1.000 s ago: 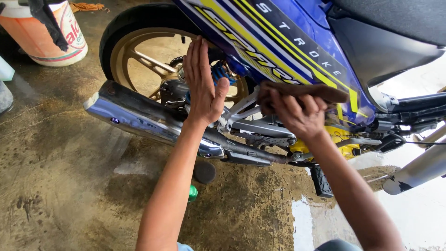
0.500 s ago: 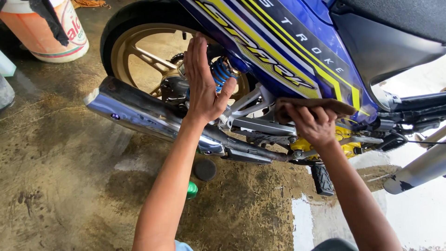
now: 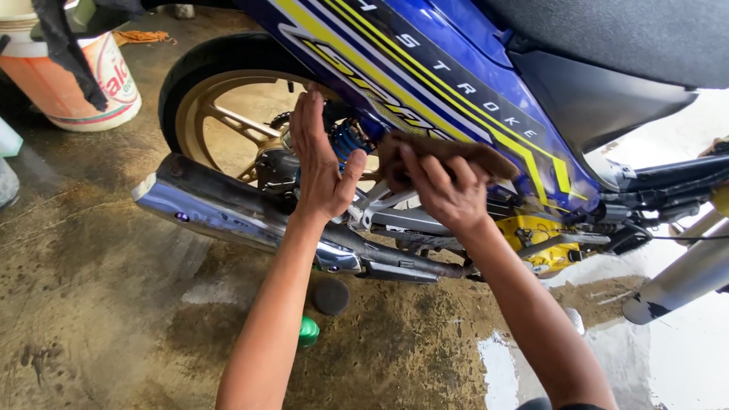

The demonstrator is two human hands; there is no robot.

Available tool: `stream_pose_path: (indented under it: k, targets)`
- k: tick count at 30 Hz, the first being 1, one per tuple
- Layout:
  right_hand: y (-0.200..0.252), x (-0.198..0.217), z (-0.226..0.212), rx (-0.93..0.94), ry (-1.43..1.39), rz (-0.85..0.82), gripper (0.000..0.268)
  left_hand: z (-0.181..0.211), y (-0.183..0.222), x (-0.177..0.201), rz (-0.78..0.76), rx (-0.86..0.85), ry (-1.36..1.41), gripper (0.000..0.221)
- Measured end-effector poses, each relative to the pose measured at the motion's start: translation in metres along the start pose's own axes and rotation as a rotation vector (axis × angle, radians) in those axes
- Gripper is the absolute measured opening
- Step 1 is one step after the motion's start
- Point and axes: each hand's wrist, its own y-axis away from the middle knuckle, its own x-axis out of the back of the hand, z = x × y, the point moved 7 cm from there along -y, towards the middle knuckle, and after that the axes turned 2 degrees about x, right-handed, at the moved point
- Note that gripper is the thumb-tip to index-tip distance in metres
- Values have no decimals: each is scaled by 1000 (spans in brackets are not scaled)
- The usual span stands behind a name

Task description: The person wipes the side panel and engine area of a blue and yellow motorcycle using a brown cloth. The person holds the motorcycle with one hand while scrubbing the surface with the other.

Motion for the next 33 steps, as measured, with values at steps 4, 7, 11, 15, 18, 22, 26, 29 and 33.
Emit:
stream_pose_path:
  k: [4, 7, 11, 15, 18, 22, 26, 29, 33]
  targets:
    - [100, 18, 20, 24, 87, -27, 27, 1, 0, 3, -1, 14, 6, 86]
    - [82, 22, 24, 18, 102, -44, 28, 4, -4, -5, 0, -10, -12, 86]
    - [1, 2, -2, -36, 38, 32, 33, 8, -3, -1, 7, 19, 13, 83]
    - [-12, -11, -10, -65, 94, 43, 28, 9, -3, 3, -9, 35, 64, 83]
    - [33, 0, 4, -48, 131, 9, 21, 4, -3, 2, -23, 17, 28, 87]
    - [127, 9, 12, -49, 200, -49, 23, 7, 0, 3, -28, -9, 14, 86]
    - [61, 12, 11, -67, 129, -25, 25, 13, -4, 3, -19, -18, -31, 84]
    - [-18, -2, 4, -108, 81, 51, 30, 20, -8, 4, 5, -31, -30, 80]
    - [-95, -26, 10, -211, 65, 132, 31, 25, -12, 13, 86, -16, 31, 74]
